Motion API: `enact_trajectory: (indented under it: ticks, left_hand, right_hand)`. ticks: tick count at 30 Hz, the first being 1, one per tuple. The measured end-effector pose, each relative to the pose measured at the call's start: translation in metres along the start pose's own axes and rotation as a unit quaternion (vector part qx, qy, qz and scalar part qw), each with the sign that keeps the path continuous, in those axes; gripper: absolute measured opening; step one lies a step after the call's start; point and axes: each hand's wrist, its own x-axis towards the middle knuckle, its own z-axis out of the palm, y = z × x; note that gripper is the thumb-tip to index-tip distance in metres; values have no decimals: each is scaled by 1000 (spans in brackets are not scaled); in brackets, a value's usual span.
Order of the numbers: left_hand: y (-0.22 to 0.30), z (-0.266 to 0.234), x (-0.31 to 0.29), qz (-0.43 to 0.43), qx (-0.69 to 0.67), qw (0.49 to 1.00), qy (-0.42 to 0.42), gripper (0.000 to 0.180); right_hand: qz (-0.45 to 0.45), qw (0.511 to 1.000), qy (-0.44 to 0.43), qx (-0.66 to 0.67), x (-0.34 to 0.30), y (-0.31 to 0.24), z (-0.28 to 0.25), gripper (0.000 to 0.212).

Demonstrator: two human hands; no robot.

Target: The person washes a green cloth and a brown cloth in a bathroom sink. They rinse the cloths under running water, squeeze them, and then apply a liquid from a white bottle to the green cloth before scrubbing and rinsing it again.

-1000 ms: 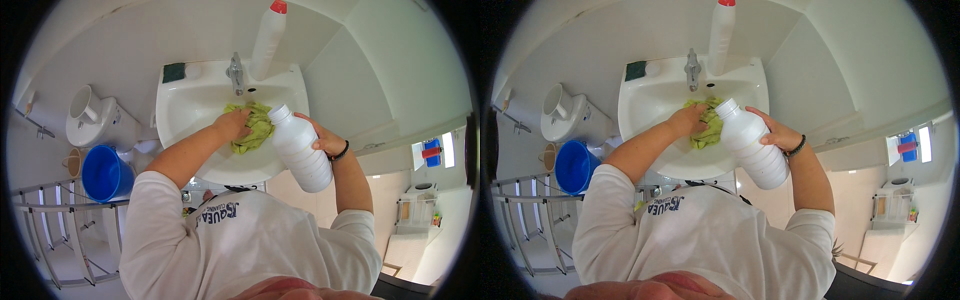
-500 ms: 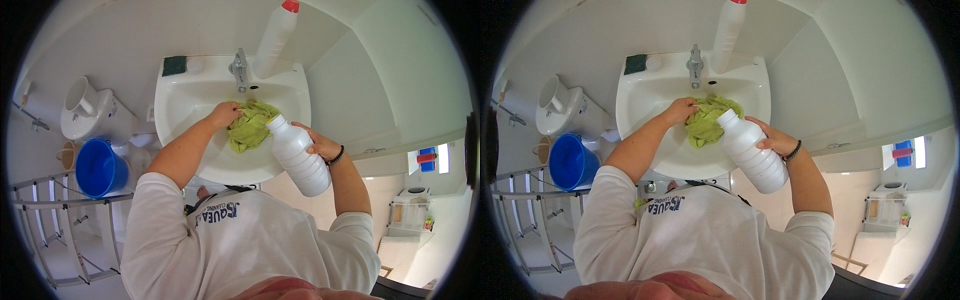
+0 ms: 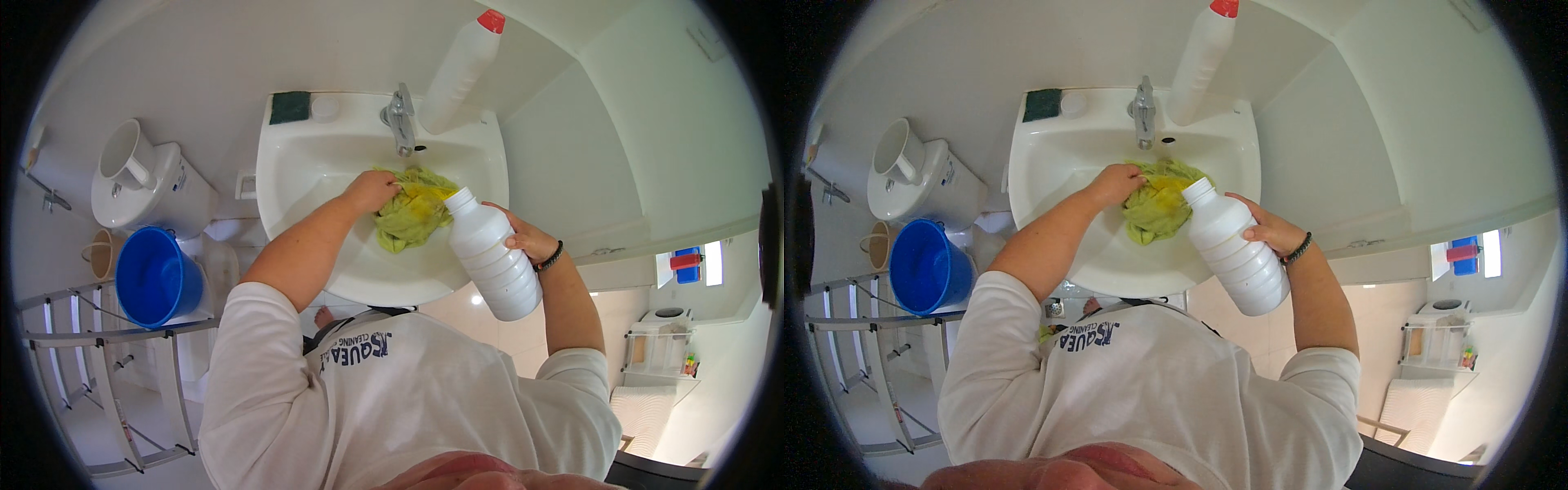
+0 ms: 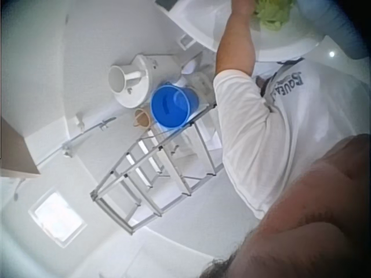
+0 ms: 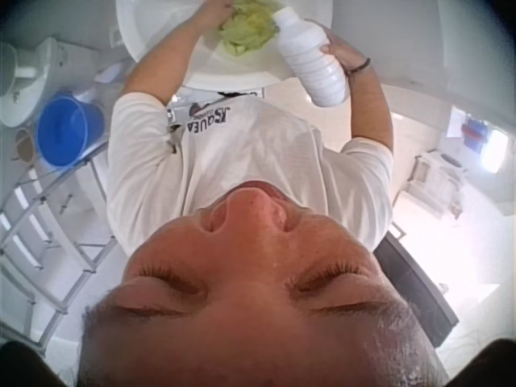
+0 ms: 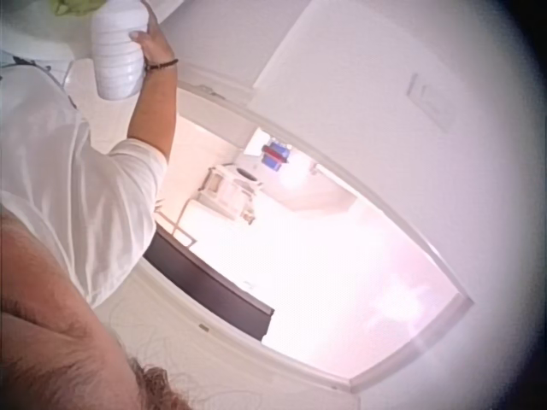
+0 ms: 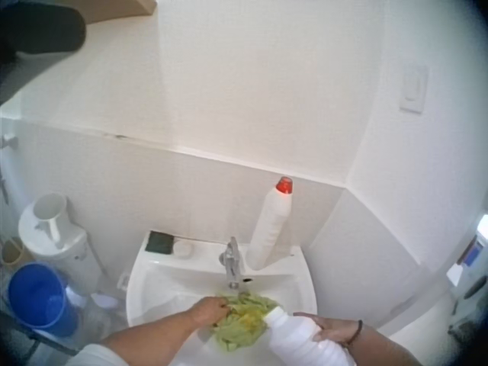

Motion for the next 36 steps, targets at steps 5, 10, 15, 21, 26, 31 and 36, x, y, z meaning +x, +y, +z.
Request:
enact_trajectory:
  ticks: [5, 10, 15, 21, 26, 31, 36]
  left_hand:
    - [11, -7, -5, -8, 18, 999, -44, 24]
    - [35, -16, -27, 26, 124, 981, -145, 24]
    - [53, -4, -36, 71, 212, 973, -49, 42]
    - [61, 36, -33, 197, 383, 902, 10, 54]
    - [54, 34, -6, 78, 292, 946, -117, 41]
    - [54, 8, -10, 66, 263, 962, -26, 30]
    - [40, -18, -41, 128, 374, 916, 74, 29]
  right_hand:
    - [-26, 999, 10, 19, 1, 4, -4, 91]
    - [-55, 998, 29, 32, -3, 4, -5, 94]
    - [-134, 989, 58, 22, -12, -2, -10, 97]
    - [-340, 923, 181, 1, -13, -44, -21, 98]
    - [-407, 842, 353, -44, 11, -89, -29, 90]
    - [-444, 752, 476, -106, 70, -96, -59, 94]
    - [-368, 717, 556, -205, 119, -81, -73, 95]
